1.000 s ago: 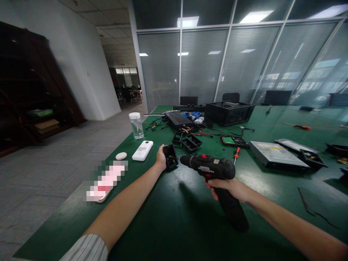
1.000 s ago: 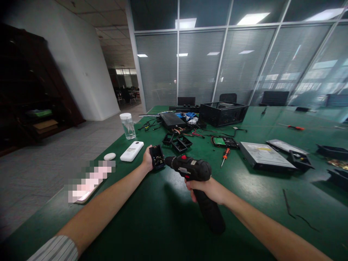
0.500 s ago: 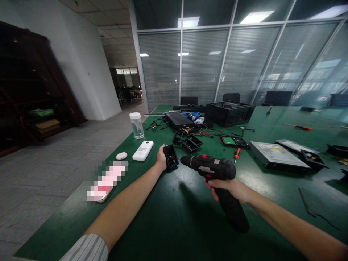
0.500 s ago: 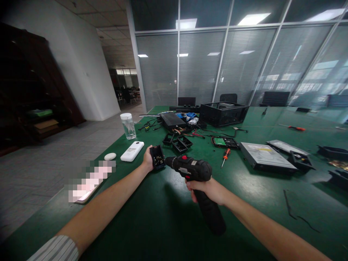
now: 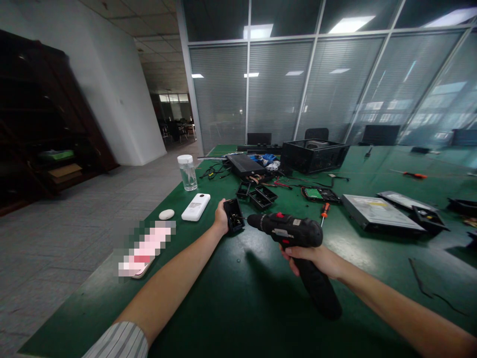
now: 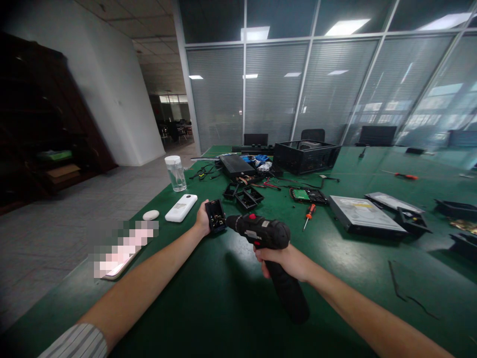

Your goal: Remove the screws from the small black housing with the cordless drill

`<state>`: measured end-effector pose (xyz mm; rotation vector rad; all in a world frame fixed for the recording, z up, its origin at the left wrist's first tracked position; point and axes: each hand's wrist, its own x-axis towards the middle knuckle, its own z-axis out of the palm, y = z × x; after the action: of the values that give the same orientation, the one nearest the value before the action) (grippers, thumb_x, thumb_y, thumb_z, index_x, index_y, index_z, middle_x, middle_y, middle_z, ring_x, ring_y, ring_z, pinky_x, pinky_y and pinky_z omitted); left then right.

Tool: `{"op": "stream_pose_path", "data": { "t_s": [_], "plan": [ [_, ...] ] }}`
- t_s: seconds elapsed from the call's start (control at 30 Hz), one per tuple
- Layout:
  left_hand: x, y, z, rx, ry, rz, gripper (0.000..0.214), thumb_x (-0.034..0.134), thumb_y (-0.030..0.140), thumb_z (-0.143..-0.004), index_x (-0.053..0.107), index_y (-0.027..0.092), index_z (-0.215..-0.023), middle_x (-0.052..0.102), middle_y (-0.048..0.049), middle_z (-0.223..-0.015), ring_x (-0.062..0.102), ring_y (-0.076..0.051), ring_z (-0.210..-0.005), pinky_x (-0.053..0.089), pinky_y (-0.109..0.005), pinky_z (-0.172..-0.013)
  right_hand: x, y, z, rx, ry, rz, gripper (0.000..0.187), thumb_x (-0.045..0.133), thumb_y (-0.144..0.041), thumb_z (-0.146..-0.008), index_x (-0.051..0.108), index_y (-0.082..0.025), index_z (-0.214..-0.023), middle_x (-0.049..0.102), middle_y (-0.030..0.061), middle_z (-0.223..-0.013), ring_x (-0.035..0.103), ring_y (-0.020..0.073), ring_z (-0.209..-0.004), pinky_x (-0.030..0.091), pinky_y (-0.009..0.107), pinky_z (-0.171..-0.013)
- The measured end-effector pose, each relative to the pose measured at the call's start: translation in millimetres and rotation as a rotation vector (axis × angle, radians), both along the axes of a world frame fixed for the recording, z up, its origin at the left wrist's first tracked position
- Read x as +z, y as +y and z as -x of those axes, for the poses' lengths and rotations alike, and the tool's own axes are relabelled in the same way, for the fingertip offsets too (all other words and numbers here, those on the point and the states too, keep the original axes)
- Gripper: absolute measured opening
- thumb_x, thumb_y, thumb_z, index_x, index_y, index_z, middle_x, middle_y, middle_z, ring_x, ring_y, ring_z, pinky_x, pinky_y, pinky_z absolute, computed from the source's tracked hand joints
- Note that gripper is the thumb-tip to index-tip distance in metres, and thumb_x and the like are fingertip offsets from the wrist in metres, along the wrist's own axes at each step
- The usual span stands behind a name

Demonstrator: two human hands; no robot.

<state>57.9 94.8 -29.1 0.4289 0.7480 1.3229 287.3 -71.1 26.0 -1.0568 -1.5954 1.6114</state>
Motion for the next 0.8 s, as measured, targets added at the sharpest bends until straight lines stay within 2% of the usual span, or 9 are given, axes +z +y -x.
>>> {"op": "stream_pose_path", "data": {
  "t_s": [0.23,0.8],
  "plan": [
    [2.2,-1.6,-0.6,0.018,-0.008,0.013,0.032,0.052,0.046,-0.077,0.060,0.016,-0.081,0.057,-0.0018,-0.058,0.059,-0.019,-0.053,0.049,-0.032,-0.056,0.4,0.7,-0.3,-0.004,0.005,0.002,0.021,0.062,-0.033,-0.077,0.056,-0.015,-0.085,0.057,-0.0004,-0.074,0.058,0.0114,-0.051,0.042,0.026,-0.052],
    [-3.5,2.0,1.6,-0.049,0.013,-0.030,0.035,0.049,0.050,-0.077,0.059,0.016,-0.080,0.057,-0.0025,-0.059,0.058,-0.019,-0.052,0.050,-0.035,-0.056,2.5,-1.4,1.3,-0.025,0.002,0.008,0.026,0.064,-0.036,-0.074,0.056,-0.014,-0.085,0.057,0.0002,-0.072,0.057,0.0124,-0.050,0.042,0.027,-0.051]
  ]
}}
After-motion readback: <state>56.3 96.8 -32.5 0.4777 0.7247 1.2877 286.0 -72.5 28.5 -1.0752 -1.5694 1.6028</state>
